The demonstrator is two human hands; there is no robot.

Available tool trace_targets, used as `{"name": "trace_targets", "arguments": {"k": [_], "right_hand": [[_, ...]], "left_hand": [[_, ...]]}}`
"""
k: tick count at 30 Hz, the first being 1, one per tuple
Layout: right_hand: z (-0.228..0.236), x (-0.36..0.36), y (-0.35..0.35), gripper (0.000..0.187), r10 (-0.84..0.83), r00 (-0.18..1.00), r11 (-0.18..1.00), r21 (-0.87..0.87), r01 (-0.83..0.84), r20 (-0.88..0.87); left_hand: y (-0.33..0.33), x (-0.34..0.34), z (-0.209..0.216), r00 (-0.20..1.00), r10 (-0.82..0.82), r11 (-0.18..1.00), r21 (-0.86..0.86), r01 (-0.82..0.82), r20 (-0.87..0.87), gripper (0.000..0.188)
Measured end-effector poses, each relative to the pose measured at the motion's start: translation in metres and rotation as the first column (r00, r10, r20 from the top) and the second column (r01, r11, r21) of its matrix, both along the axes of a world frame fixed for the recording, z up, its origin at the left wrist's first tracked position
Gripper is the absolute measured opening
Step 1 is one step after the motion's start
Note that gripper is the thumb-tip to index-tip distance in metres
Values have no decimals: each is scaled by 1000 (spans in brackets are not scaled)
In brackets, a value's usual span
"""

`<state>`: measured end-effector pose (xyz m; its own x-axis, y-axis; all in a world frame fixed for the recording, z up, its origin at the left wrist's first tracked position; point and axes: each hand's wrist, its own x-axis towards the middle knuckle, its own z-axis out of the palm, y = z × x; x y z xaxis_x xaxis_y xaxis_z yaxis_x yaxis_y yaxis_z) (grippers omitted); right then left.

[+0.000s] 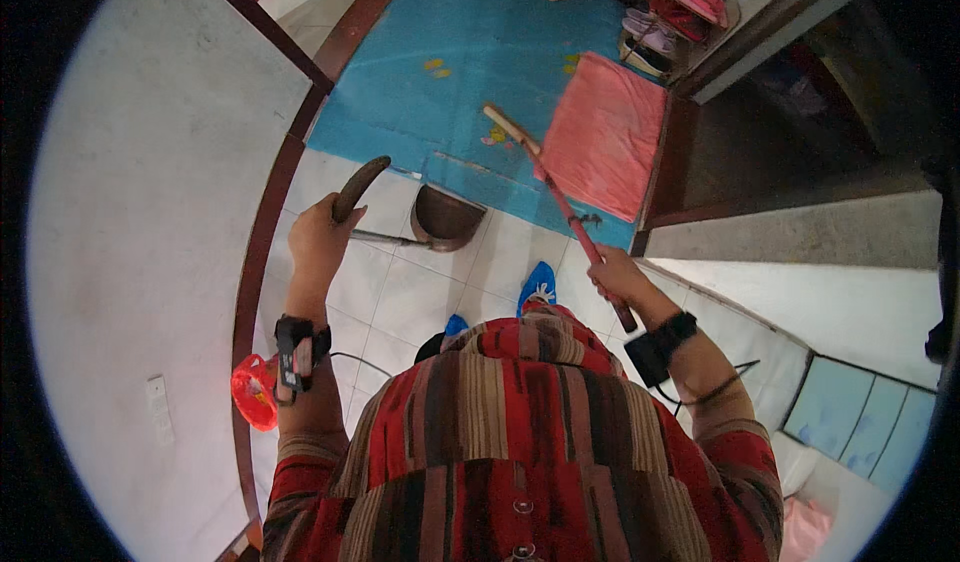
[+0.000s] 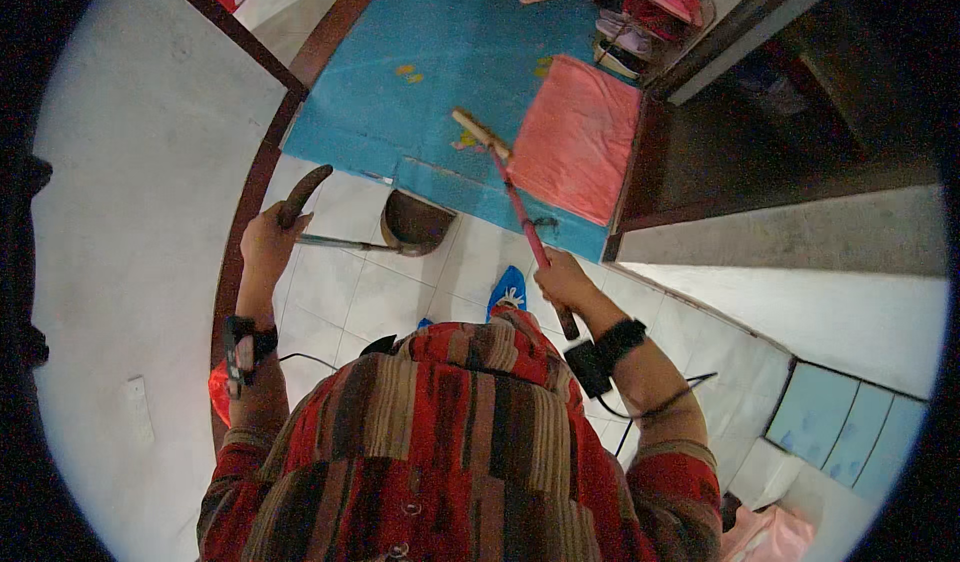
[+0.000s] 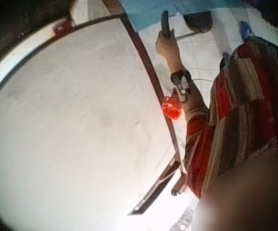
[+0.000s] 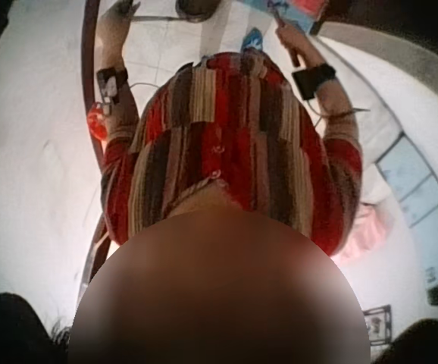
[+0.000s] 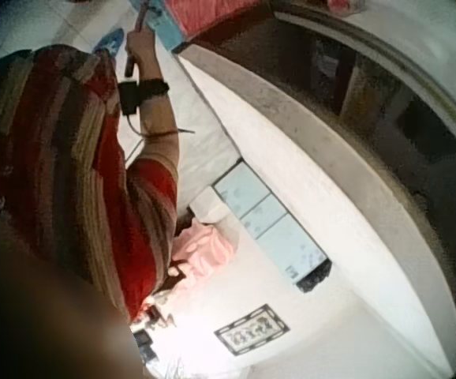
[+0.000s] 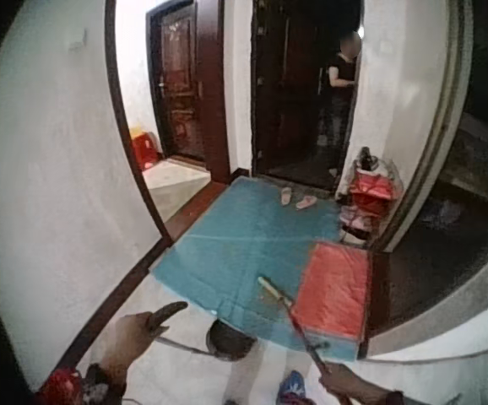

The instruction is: The person mops a tiled floor and a blue mat using a yellow mop, then sweeps the same areas with a broom and dustpan. The person moves around furniture and a red bucket while cleaning.

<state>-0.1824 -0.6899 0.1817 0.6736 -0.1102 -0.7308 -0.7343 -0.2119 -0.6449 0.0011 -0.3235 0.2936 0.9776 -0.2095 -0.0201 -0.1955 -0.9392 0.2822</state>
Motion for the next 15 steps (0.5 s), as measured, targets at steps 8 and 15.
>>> {"name": "trace_targets", "arguments": {"k": [8, 15], "right_hand": [[-69, 65, -33, 42, 559, 827, 773, -323, -546, -62], [-6, 46, -50, 36, 540, 840, 840, 106, -533, -55]], "left_hand": [[-38, 45, -12, 997, 71, 986, 150, -73, 20, 28], [-39, 58, -11, 988, 147, 971, 195, -138, -35, 28]]}}
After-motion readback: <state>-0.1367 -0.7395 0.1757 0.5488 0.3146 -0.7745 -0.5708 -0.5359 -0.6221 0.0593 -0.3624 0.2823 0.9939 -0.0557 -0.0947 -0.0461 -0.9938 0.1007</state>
